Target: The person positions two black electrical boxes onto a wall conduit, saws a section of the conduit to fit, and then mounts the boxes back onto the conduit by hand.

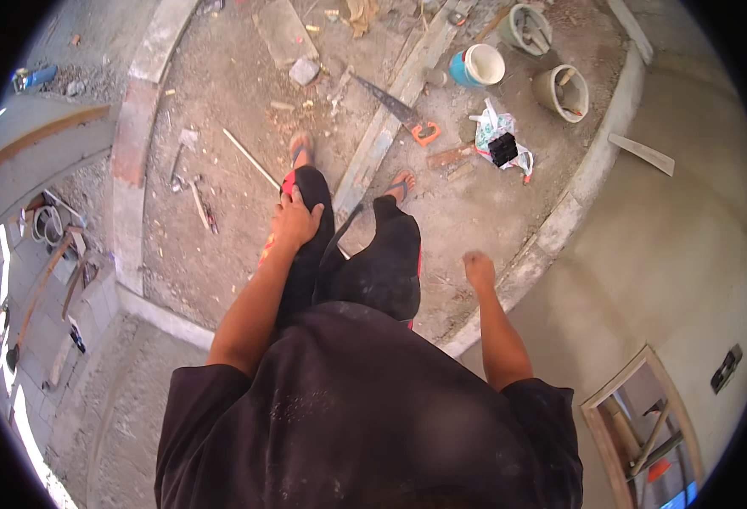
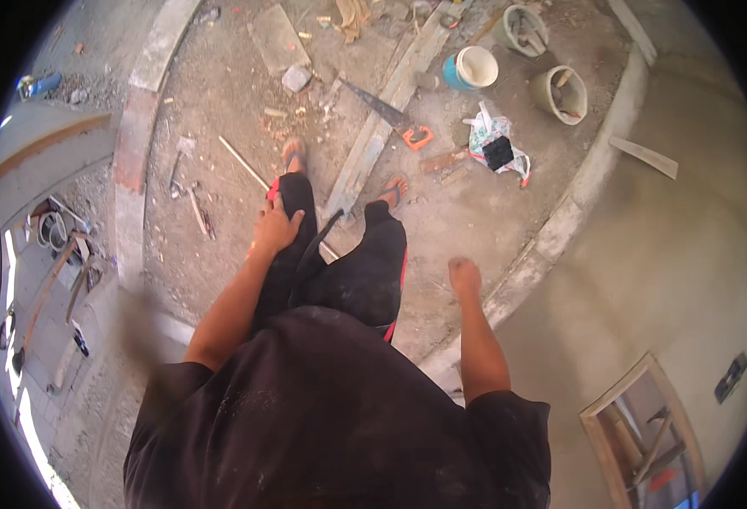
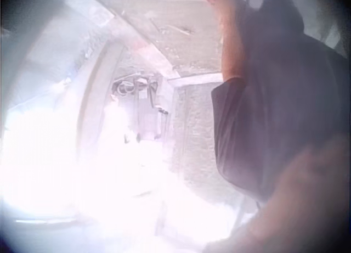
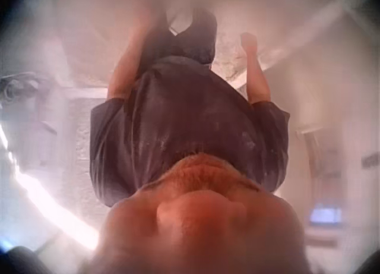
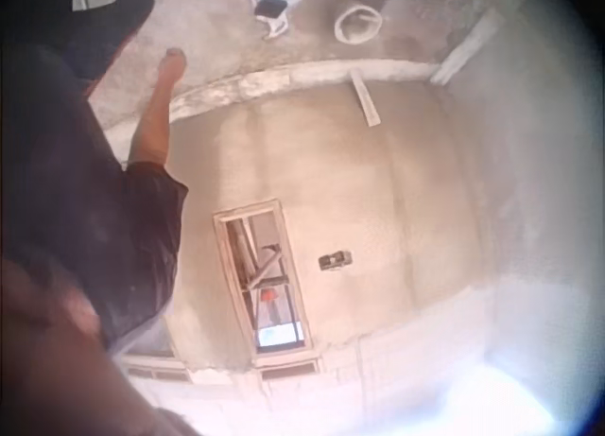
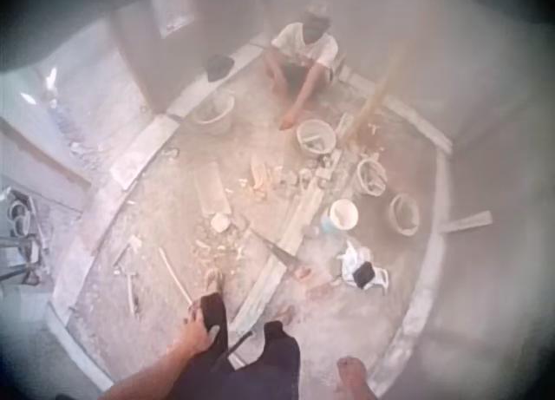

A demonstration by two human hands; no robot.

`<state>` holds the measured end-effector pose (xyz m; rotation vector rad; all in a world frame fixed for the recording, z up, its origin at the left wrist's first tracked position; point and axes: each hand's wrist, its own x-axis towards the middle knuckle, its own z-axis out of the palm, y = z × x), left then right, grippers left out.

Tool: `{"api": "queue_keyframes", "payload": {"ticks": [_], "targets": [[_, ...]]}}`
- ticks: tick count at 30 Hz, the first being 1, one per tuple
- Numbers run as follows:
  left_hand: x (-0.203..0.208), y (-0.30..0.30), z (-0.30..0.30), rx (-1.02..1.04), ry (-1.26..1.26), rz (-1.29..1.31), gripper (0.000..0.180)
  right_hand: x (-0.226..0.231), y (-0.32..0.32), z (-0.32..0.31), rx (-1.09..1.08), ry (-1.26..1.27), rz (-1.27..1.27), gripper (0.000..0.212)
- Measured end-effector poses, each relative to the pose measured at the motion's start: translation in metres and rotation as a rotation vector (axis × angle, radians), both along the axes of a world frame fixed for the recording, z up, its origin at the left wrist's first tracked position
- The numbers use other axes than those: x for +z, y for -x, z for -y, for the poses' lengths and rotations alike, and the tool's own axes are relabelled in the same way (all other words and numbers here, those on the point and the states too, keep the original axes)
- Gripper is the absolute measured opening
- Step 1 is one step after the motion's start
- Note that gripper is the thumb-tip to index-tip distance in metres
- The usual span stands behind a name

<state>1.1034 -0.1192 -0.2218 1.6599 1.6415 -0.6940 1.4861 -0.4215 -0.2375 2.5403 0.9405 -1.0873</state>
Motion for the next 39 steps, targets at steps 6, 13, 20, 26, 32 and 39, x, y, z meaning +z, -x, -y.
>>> {"api": "queue_keyframes", "payload": {"ticks": [6, 13, 20, 26, 32, 39], "targets": [[-0.030, -0.025, 0.008, 0.086, -0.075, -0.097, 0.091, -0.119, -0.045, -0.141, 0.000, -0.052, -0.148, 0.051], [-0.033, -0.034, -0.006, 0.128, -0.252, 0.022, 0.076, -0.361, -0.039, -0.238, 0.103, 0.047, -0.181, 0.075], [-0.034, -0.039, -0.017, 0.153, -0.231, 0.052, 0.077, -0.534, -0.097, -0.213, -0.283, 0.097, -0.242, 0.053], [-0.038, -0.045, -0.009, 0.198, -0.133, 0.041, 0.073, -0.517, -0.130, -0.199, 0.368, -0.212, 0.009, 0.052], [-0.032, -0.057, 0.026, 0.227, -0.118, 0.010, 0.073, -0.341, -0.072, -0.238, 0.264, -0.204, -0.105, 0.056], [-0.029, -0.029, 0.090, 0.380, -0.004, 0.212, 0.085, -0.130, -0.057, -0.235, 0.046, -0.322, -0.315, 0.061]]}}
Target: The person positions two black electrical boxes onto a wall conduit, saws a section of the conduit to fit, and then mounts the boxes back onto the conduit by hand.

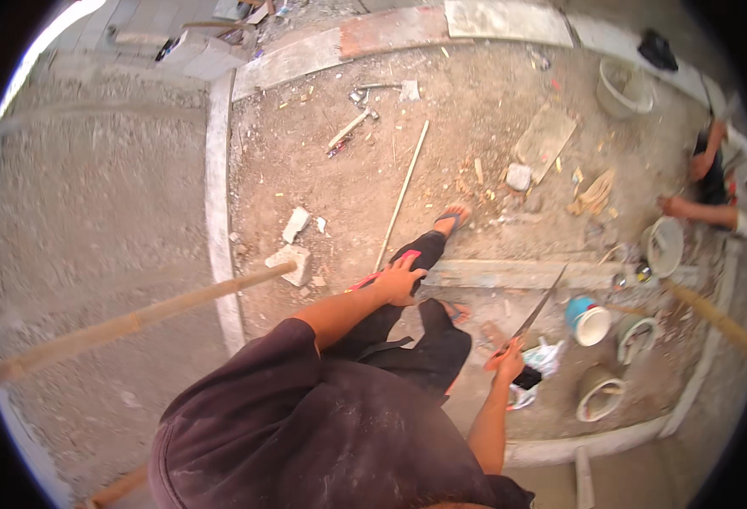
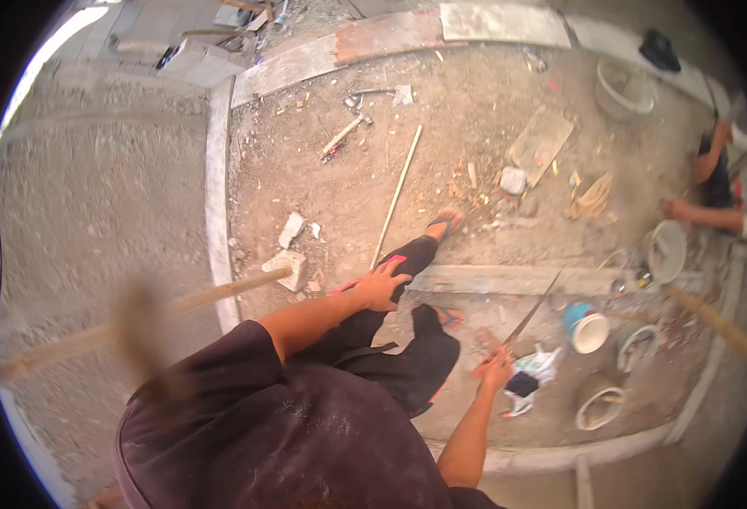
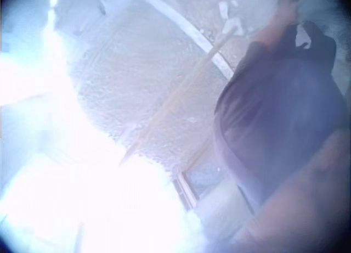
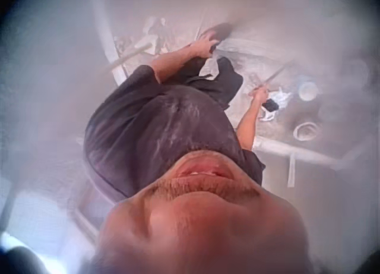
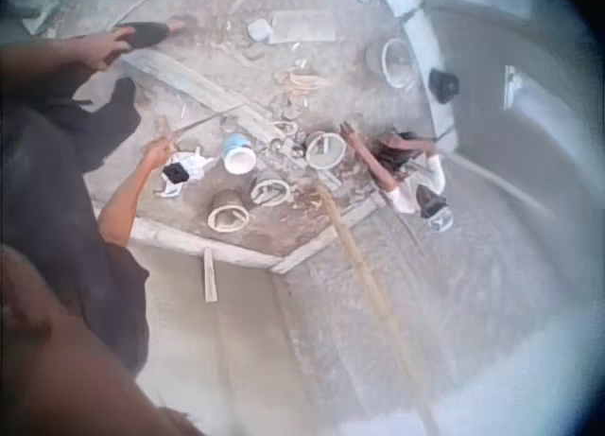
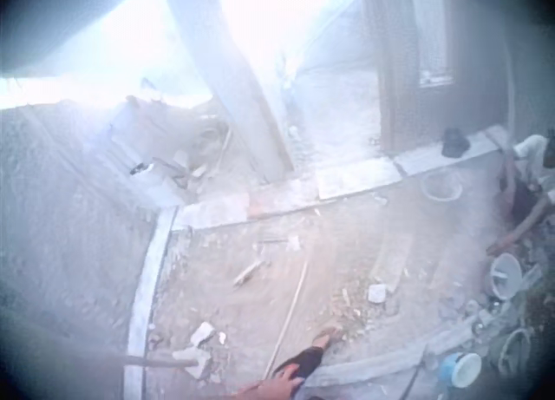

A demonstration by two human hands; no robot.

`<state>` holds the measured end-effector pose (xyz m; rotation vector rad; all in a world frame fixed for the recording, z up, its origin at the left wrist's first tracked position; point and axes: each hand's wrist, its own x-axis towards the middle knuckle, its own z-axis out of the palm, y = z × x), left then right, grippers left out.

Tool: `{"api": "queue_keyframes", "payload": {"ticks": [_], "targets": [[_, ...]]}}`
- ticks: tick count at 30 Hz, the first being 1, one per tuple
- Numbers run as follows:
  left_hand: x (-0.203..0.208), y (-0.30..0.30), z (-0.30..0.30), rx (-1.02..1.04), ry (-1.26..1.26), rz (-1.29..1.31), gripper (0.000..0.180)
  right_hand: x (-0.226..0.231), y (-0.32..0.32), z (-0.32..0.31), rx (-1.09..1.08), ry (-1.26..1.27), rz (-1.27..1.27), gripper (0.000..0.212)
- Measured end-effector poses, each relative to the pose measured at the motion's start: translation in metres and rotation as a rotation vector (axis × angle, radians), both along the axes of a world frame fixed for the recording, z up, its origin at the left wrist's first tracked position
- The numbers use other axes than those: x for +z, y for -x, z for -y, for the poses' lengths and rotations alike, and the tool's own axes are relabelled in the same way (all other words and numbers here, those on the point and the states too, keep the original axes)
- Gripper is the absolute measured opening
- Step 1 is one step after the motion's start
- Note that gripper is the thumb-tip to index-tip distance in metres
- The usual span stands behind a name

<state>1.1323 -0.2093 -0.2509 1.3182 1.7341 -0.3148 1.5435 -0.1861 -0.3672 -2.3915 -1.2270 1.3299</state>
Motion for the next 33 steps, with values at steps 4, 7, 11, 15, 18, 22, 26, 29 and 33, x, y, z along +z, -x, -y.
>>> {"api": "queue_keyframes", "payload": {"ticks": [4, 7, 11, 15, 18, 22, 26, 29, 33], "targets": [[0.011, 0.053, 0.041, 0.170, -0.037, 0.177, 0.090, 0.119, 0.011, -0.007, -0.271, 0.056, -0.341, 0.039], [0.026, 0.096, 0.075, 0.460, -0.143, 0.301, 0.095, 0.163, 0.005, -0.005, -0.197, 0.046, -0.292, 0.022], [0.038, 0.150, 0.116, 0.766, -0.106, 0.212, 0.103, 0.219, 0.052, -0.013, -0.315, 0.000, -0.508, 0.006], [0.018, 0.224, 0.149, 0.952, 0.004, 0.355, 0.108, 0.219, 0.109, -0.032, -0.104, 0.042, -0.388, 0.008], [0.007, 0.287, 0.150, 1.136, -0.044, 0.346, 0.099, 0.115, 0.080, -0.052, 0.257, 0.018, 0.017, 0.009], [0.030, 0.368, 0.139, 1.121, -0.043, 0.369, 0.077, 0.098, 0.236, -0.077, 0.370, -0.048, 0.183, 0.011], [0.035, 0.416, 0.142, 1.127, -0.089, 0.418, 0.067, 0.098, 0.407, -0.133, 0.437, -0.289, 0.136, 0.015], [-0.003, 0.440, 0.156, 1.170, 0.030, 0.421, 0.064, 0.209, 0.568, -0.177, 0.645, -0.344, -0.181, 0.024], [-0.005, 0.488, 0.137, 1.227, 0.097, 0.414, 0.056, 0.216, 0.673, -0.253, 0.621, 0.125, -0.351, 0.007]]}}
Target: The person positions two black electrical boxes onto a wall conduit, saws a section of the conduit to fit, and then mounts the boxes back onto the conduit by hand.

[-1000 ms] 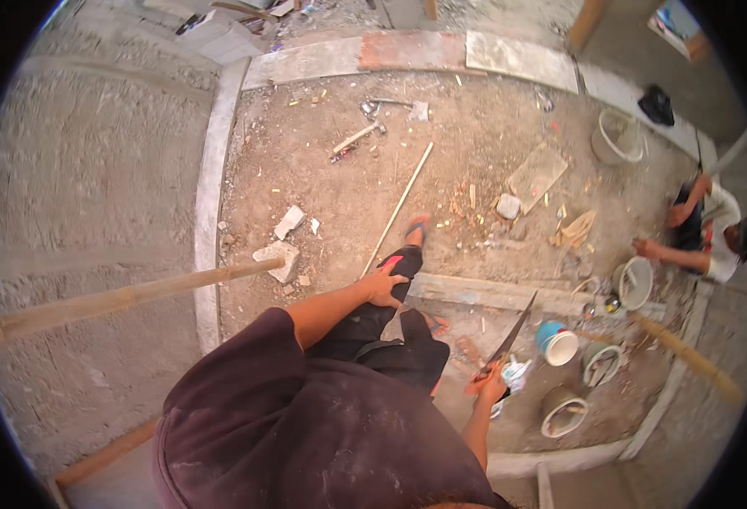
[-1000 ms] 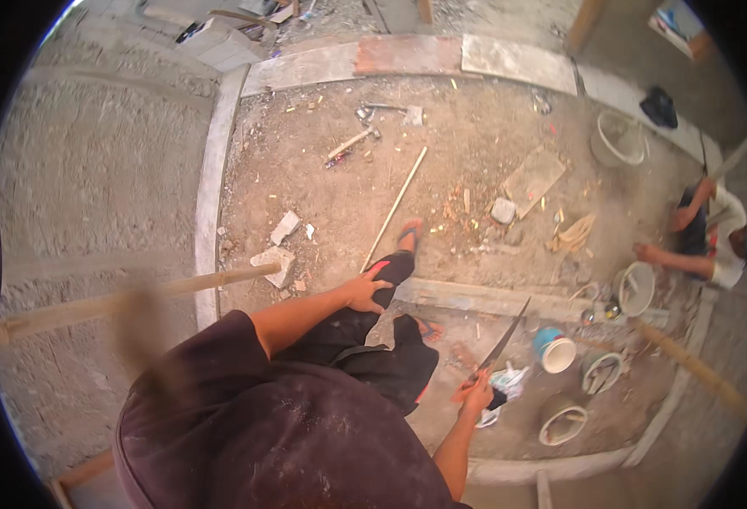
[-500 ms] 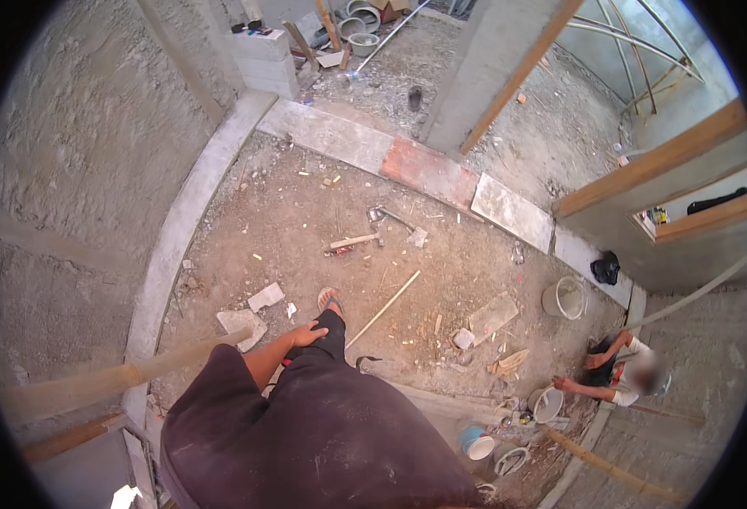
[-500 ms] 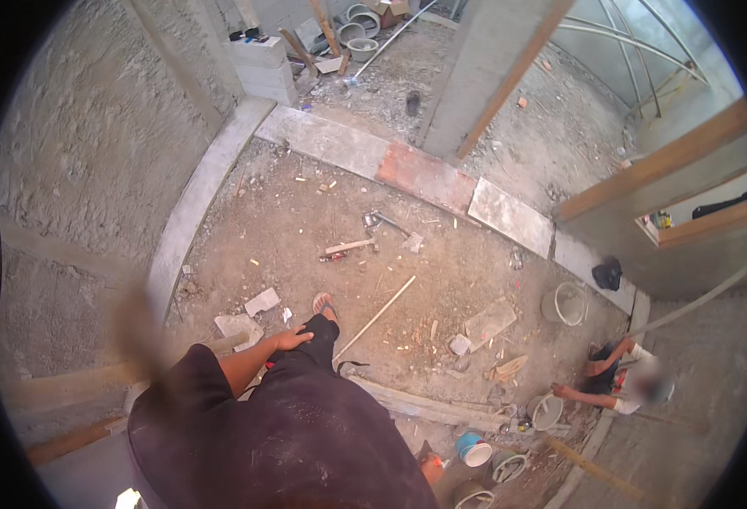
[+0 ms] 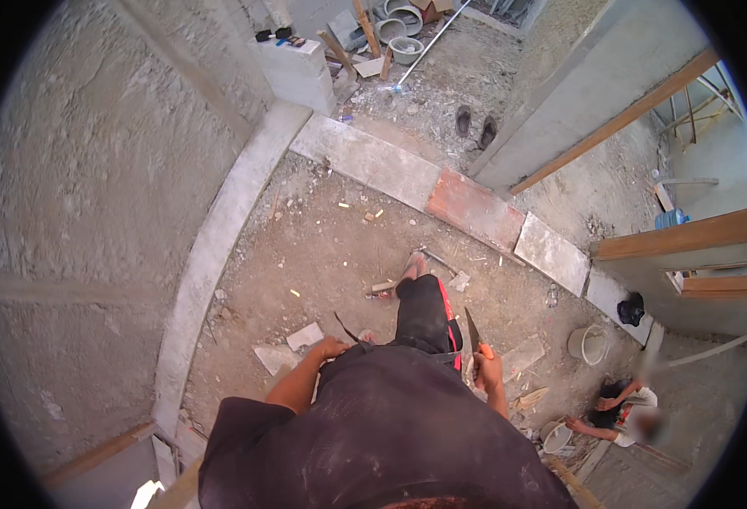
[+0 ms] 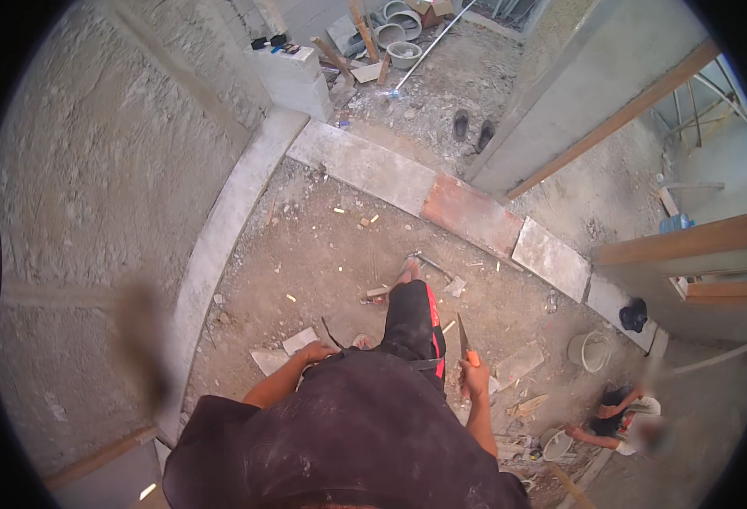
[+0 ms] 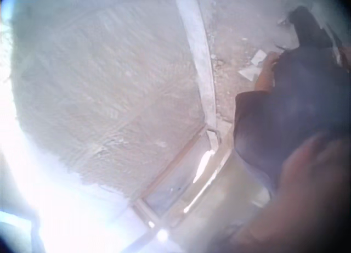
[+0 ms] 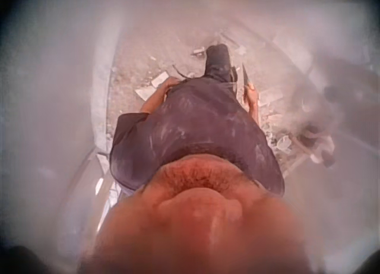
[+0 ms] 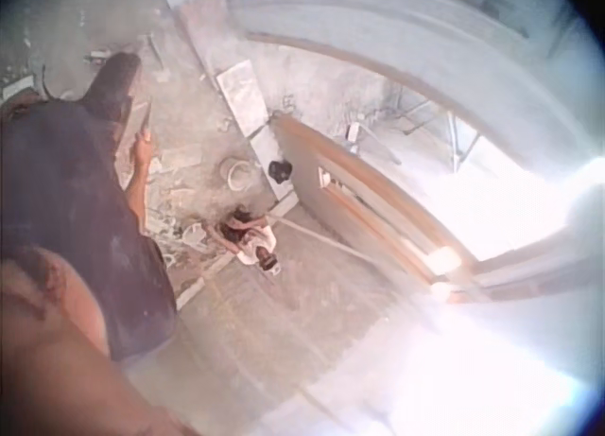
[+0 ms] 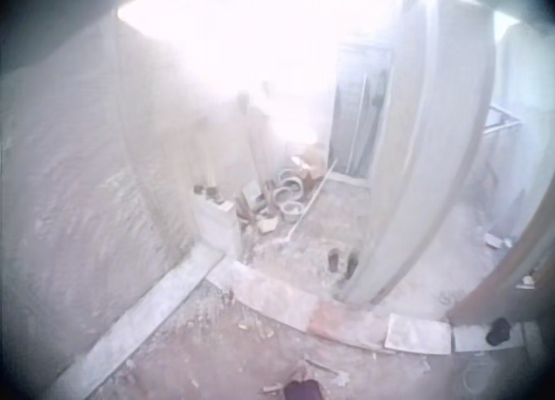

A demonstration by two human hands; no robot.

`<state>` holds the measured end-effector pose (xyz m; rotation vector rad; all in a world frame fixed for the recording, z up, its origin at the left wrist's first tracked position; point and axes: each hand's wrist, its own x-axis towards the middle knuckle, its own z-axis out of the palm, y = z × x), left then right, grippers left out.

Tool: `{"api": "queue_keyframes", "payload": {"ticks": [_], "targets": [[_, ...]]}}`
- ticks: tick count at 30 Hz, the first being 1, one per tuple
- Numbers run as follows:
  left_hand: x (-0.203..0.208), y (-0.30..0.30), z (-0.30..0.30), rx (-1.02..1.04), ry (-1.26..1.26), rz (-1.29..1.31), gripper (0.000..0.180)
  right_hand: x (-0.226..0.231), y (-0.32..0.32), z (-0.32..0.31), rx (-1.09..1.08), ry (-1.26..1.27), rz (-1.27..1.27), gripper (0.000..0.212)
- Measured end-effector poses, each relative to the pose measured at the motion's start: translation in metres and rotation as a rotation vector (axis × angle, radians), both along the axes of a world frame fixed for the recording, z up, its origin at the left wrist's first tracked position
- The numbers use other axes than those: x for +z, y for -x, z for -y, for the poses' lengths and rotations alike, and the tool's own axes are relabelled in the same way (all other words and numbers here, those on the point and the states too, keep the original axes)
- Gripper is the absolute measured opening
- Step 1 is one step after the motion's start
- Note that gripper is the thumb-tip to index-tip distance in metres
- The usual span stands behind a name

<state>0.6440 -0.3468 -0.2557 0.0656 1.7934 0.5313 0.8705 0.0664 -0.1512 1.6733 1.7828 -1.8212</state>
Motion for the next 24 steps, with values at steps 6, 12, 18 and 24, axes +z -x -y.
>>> {"api": "queue_keyframes", "payload": {"ticks": [6, 12, 18, 24], "targets": [[-0.008, 0.107, -0.065, 0.502, -0.226, -0.252, 0.038, -0.058, 0.149, -0.102, 0.320, -0.237, 0.256, 0.024], [0.008, 0.201, -0.100, 0.443, -0.020, -0.589, 0.044, -0.003, 0.377, -0.171, 0.549, -0.572, 0.027, 0.035], [-0.015, 0.332, -0.149, 0.613, -0.109, -0.607, 0.041, 0.119, 0.535, -0.236, 0.321, -0.655, -0.462, 0.051], [-0.019, 0.511, -0.254, 0.822, -0.131, -0.437, 0.035, 0.255, 0.602, -0.254, 0.143, -0.860, -0.712, 0.060]]}}
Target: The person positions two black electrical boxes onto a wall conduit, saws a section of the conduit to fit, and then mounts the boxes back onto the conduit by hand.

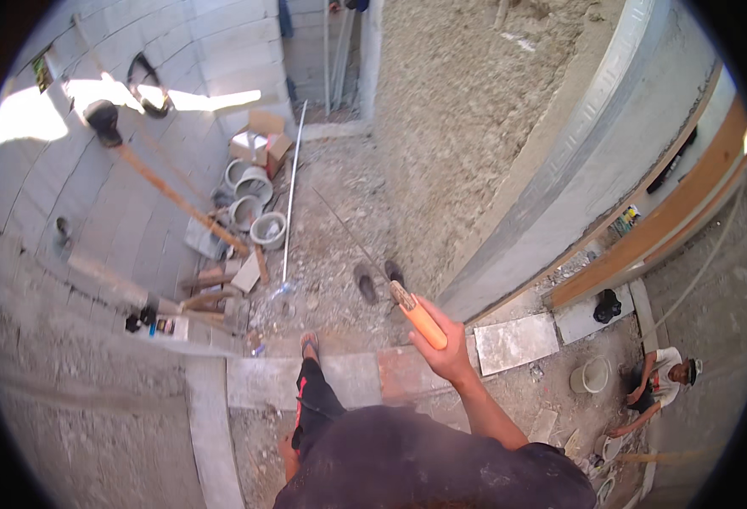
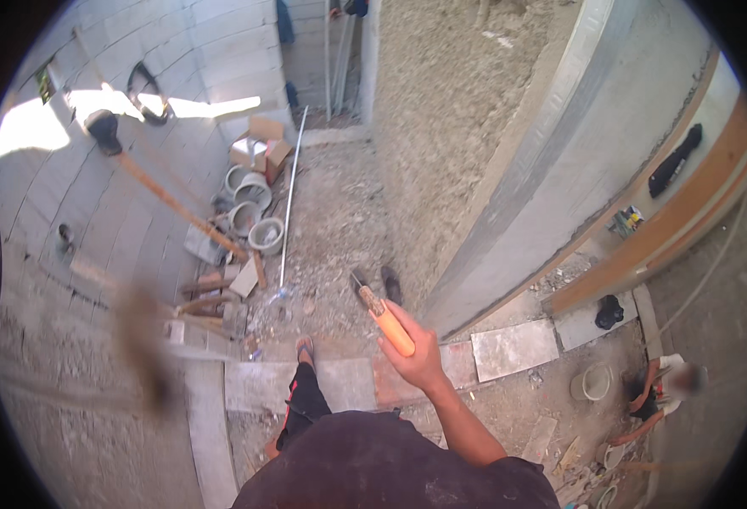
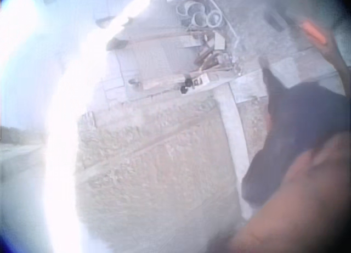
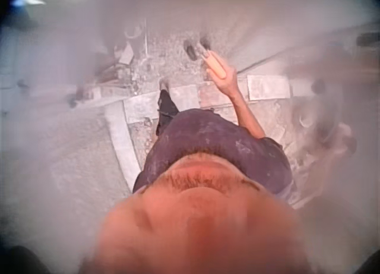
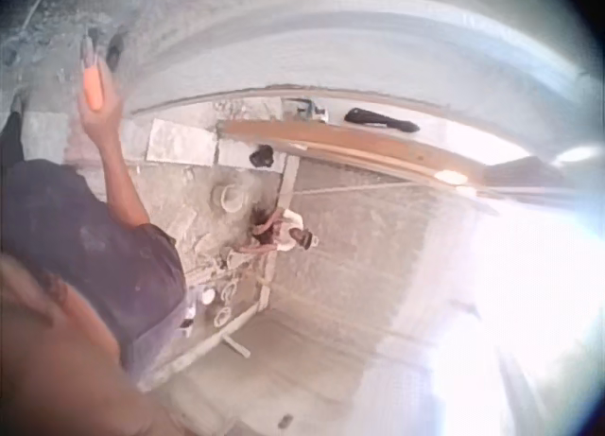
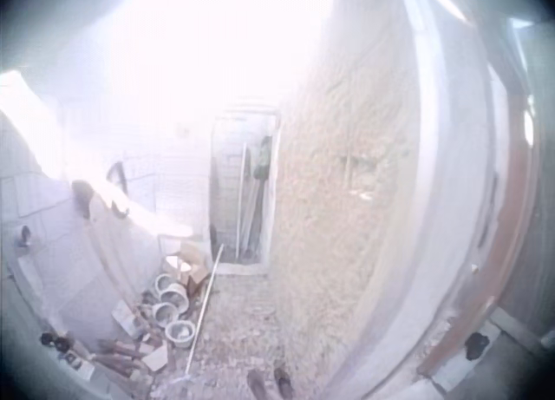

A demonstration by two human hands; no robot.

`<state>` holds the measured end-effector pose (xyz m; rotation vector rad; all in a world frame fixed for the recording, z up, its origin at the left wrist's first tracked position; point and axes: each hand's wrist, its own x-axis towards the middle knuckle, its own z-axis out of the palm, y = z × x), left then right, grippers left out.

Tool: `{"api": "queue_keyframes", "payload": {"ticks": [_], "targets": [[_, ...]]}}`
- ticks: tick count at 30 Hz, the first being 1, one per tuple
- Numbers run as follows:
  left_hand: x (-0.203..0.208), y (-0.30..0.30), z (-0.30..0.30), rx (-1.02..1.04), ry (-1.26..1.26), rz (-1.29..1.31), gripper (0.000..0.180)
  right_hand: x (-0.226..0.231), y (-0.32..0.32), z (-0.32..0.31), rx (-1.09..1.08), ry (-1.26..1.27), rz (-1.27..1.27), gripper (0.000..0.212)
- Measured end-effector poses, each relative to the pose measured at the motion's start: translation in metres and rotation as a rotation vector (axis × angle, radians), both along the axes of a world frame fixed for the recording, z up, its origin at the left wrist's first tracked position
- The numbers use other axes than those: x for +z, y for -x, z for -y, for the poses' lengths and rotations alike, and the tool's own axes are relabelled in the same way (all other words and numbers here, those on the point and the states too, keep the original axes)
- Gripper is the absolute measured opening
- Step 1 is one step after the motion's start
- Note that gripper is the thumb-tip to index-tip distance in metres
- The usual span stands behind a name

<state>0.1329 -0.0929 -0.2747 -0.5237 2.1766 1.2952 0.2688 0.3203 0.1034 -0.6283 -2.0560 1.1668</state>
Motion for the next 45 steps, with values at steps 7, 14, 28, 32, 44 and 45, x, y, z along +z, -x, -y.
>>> {"api": "queue_keyframes", "payload": {"ticks": [7, 14, 28, 32, 44, 45], "targets": [[0.164, 0.305, -0.289, -0.551, -0.339, -0.513, 0.028, 0.098, 0.041, -0.016, -0.357, -0.280, -0.130, 0.062], [0.496, 0.291, -0.616, -1.013, -1.160, -0.842, 0.030, 0.219, 0.051, -0.009, -0.718, -0.850, 0.194, 0.065], [0.675, 0.105, -0.867, -0.710, -1.340, -0.860, 0.040, 0.366, 0.097, -0.010, -0.743, -1.071, 0.761, 0.060], [0.684, 0.096, -0.863, -0.613, -1.335, -0.826, 0.045, 0.373, 0.109, -0.030, -0.740, -1.098, 0.824, 0.061], [0.684, 0.101, -0.874, -0.655, -1.249, -0.894, 0.049, 0.375, 0.132, -0.057, -0.822, -1.014, 0.950, 0.062], [0.684, 0.096, -0.872, -0.635, -1.272, -0.910, 0.049, 0.375, 0.130, -0.056, -0.816, -1.030, 0.962, 0.063]]}}
